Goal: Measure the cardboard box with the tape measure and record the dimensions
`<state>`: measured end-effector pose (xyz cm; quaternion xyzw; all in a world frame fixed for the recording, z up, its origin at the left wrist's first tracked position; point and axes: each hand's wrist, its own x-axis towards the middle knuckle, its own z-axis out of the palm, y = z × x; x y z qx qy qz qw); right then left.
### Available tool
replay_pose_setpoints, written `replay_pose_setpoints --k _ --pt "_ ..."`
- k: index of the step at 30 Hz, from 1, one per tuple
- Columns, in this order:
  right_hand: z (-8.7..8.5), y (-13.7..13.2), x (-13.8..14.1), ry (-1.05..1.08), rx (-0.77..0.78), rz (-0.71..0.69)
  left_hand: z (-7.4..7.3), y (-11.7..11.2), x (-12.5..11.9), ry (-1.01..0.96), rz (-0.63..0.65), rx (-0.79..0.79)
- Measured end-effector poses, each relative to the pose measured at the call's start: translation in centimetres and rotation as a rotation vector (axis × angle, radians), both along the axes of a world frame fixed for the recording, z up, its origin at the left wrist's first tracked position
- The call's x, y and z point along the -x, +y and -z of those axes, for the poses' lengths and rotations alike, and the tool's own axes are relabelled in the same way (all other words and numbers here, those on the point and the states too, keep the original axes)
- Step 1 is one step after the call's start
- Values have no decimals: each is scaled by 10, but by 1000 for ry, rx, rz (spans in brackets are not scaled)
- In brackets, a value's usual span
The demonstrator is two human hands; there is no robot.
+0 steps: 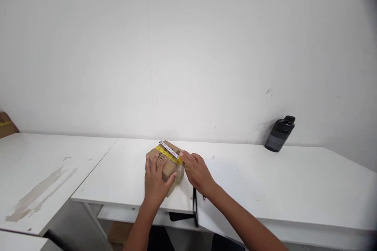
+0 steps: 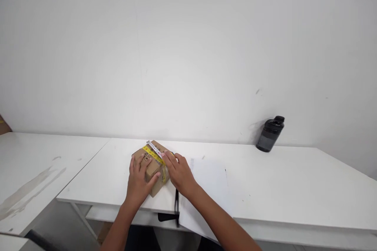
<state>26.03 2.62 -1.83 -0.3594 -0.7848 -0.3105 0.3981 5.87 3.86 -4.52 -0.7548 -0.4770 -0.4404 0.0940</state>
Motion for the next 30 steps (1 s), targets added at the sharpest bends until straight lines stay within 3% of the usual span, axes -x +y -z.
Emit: replay_pose_setpoints --k 9,18,23,26,30 --pt "-4 2 6 11 97 -148 2 -1 1 -39 23 72" --pt "10 -3 0 51 130 -94 3 0 0 -34 -9 41" --pt "2 -9 -1 146 -30 -17 3 -2 2 -25 -59 58" --pt "-5 -16 -1 195 -70 133 -6 -9 -9 16 -141 53" --pt "-17 -25 0 233 105 263 -39 -32 -41 201 -278 189"
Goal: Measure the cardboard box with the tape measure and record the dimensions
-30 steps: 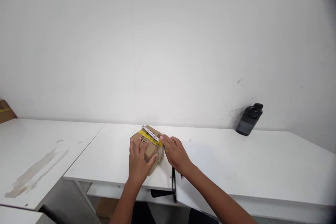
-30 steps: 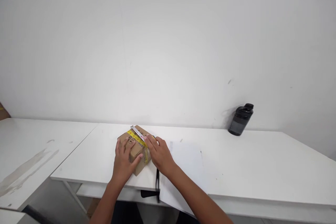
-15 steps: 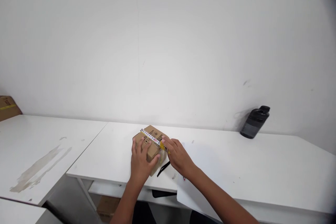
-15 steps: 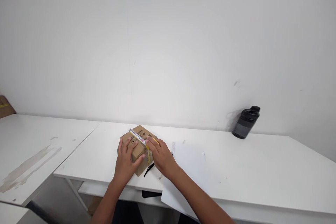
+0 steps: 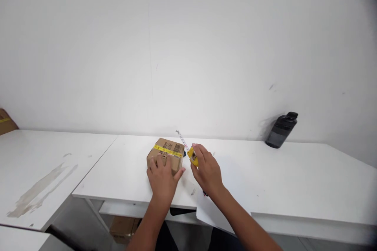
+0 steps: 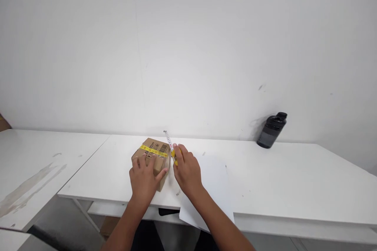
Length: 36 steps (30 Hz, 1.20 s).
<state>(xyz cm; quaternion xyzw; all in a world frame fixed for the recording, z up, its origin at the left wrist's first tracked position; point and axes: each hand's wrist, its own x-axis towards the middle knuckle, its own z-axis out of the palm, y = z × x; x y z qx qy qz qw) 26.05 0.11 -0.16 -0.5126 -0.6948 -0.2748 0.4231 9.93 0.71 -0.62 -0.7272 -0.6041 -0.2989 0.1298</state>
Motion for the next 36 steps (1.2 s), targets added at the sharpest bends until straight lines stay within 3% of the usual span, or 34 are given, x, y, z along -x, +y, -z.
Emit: replay_pose_setpoints --k 2,4,7,9,11,14,17,22,31,36 --pt "-7 -3 0 16 75 15 -22 -9 -10 101 53 91" --pt "-14 -5 -1 35 97 30 -40 -11 -7 159 188 156" --pt "-20 -8 -6 13 25 -32 -48 0 20 156 441 224" --pt "-19 -10 -10 -72 -44 -130 -38 10 40 108 519 248" --pt "-14 -12 -9 -153 -70 -206 -19 14 50 38 514 235" --pt "-4 -12 -2 -203 -60 -259 12 12 47 -48 457 122" --pt "4 -9 10 -204 -82 -290 27 9 37 -40 417 19" --pt "12 -4 23 -168 -85 -359 28 13 35 39 413 13" --pt "25 -8 25 -78 -121 -387 29 12 37 5 397 10" --pt "29 -19 6 94 -228 -343 32 10 62 -69 451 -8"
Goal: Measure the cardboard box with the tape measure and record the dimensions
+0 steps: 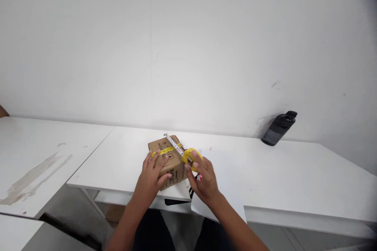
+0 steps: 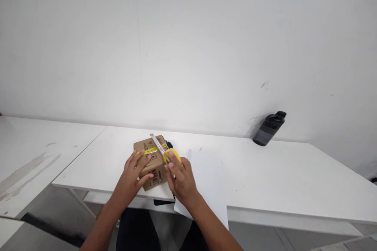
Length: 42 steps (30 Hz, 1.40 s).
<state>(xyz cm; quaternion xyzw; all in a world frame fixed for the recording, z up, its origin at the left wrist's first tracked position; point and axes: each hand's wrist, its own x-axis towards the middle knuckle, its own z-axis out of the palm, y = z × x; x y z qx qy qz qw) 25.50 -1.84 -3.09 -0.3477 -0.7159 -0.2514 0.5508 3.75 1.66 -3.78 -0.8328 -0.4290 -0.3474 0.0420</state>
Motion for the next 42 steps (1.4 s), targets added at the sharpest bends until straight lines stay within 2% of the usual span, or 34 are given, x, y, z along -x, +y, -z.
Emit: replay_pose_setpoints --k 2,4,7,9,12,15,18,20,26,29,31,33,35,37,39,41,42 --pt "-1 -6 -10 147 -37 21 12 -7 21 -78 -10 -28" --pt "-4 -10 -20 360 14 13 32 -17 43 -164 -33 -35" --pt "-10 -8 -31 641 312 -133 72 -32 70 -294 -139 56" --pt "-11 2 -33 671 536 -279 100 -38 80 -361 -224 162" --pt "-9 26 -27 564 709 -434 127 -37 84 -311 -281 232" --pt "-7 50 -14 392 771 -535 132 -30 85 -170 -261 148" --pt "-12 64 -6 196 801 -599 127 -24 86 -75 -236 69" --pt "-15 67 -6 92 796 -585 125 -23 87 -50 -243 68" --pt "-12 61 -8 1 651 -387 132 -21 89 -37 -257 60" --pt "-7 50 -28 24 606 -264 135 -17 86 -54 -261 58" --pt "2 40 -60 132 543 -85 134 -16 78 -87 -291 65" --pt "17 30 -105 379 489 171 133 -22 66 -157 -349 80" --pt "40 18 -153 643 620 404 134 -35 50 -267 -412 66" --pt "66 5 -191 743 834 589 139 -53 31 -351 -422 -35" --pt "88 -6 -214 714 965 796 142 -69 11 -351 -298 -185" --pt "103 -15 -224 647 1006 948 137 -77 -12 -268 -5 -241" --pt "108 -17 -225 615 1001 989 131 -76 -26 -195 164 -216"
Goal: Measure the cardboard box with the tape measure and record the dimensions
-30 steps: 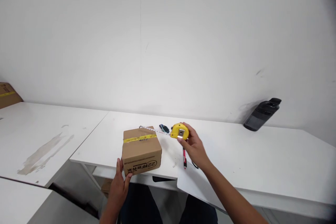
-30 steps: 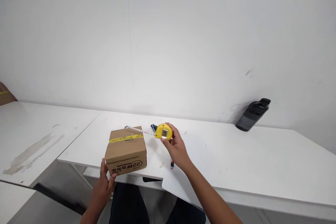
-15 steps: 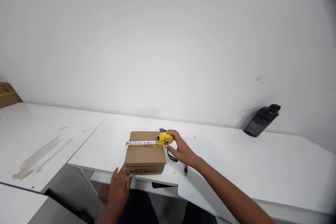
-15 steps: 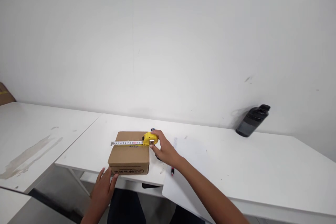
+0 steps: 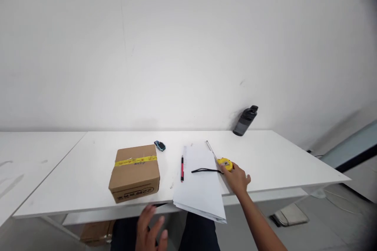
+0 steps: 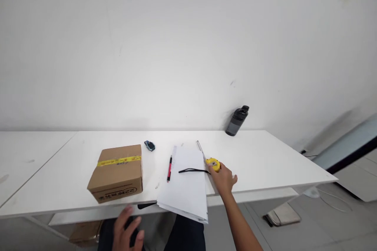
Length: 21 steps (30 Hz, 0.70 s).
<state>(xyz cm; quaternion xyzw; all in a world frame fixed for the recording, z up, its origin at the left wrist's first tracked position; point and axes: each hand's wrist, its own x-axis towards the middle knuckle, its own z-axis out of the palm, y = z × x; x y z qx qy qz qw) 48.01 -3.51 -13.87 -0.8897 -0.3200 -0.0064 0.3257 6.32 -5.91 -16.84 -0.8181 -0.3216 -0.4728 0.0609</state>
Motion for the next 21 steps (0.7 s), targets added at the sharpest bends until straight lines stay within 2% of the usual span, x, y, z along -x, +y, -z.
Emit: replay_pose_setpoints --k 1,2,4,6,8,10,12,13,17,19,21 --pt "3 -1 0 -37 10 2 -8 4 -14 116 155 17" --pt "4 0 0 -73 13 -7 -18 10 -28 244 251 50" --pt "5 5 1 -127 25 -24 -35 26 -53 384 247 114" --pt "3 12 1 -153 36 6 -44 40 -70 442 217 143" --pt "-1 20 3 -207 -7 32 -45 48 -78 465 216 168" --pt "-7 26 11 -324 -110 -37 -42 48 -79 456 217 209" --pt "-15 31 27 -451 -168 -212 -39 42 -79 427 233 248" --pt "-19 34 39 -506 -142 -334 -40 38 -80 418 256 262" --pt "-36 47 90 -726 191 -952 -51 33 -83 440 353 344" --pt "-42 56 105 -846 261 -1200 -57 40 -84 449 342 404" --pt "-47 65 108 -927 265 -1359 -61 48 -81 464 310 432"
